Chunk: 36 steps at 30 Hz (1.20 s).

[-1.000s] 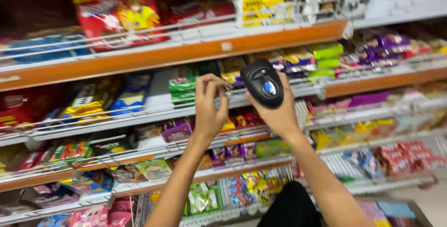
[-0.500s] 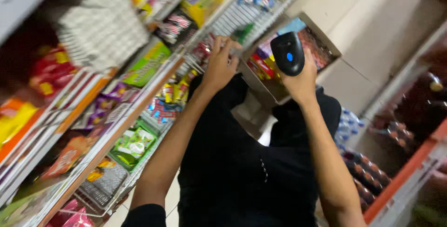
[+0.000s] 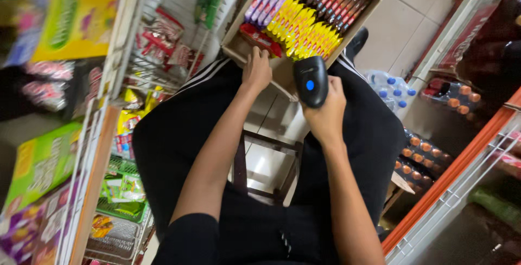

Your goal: The person scans snacks from a box using a handheld scanner and places them onto the supermarket shelves.

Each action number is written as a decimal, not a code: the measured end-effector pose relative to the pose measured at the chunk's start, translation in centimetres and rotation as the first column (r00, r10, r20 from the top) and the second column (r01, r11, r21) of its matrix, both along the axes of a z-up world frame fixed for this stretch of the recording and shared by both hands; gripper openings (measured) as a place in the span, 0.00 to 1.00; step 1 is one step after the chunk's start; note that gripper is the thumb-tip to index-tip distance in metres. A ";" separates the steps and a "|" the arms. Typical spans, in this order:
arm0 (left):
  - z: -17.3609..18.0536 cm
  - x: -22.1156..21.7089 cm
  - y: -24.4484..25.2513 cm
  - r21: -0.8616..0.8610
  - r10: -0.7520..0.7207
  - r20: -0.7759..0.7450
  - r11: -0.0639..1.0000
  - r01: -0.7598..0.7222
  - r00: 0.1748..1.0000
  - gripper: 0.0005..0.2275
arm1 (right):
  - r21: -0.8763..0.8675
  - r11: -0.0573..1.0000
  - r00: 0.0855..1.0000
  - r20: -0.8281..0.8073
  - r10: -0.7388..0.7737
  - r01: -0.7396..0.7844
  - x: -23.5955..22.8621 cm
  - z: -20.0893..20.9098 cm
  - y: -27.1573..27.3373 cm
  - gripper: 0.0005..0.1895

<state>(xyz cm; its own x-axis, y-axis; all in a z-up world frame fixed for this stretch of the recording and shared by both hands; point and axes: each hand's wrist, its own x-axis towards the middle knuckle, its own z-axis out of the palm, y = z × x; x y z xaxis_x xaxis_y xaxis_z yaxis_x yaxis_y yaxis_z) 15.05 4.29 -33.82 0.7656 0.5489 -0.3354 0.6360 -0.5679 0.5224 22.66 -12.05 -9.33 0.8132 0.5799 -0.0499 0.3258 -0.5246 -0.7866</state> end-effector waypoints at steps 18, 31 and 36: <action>-15.4 4.4 -0.7 -0.046 -0.032 -0.420 0.999 0.014 0.907 0.23 | -0.119 0.992 0.956 -0.287 -0.062 0.029 3.9 -3.0 2.3 0.22; -16.3 5.1 -0.3 0.040 0.707 -0.068 0.707 -0.706 0.704 0.38 | -0.100 0.994 0.949 -0.308 -0.072 0.043 3.8 -3.4 2.0 0.24; -15.1 5.9 0.3 -0.024 0.794 -0.039 0.606 -0.795 0.606 0.40 | -0.092 0.995 0.949 -0.307 -0.070 0.044 3.6 -3.4 2.2 0.24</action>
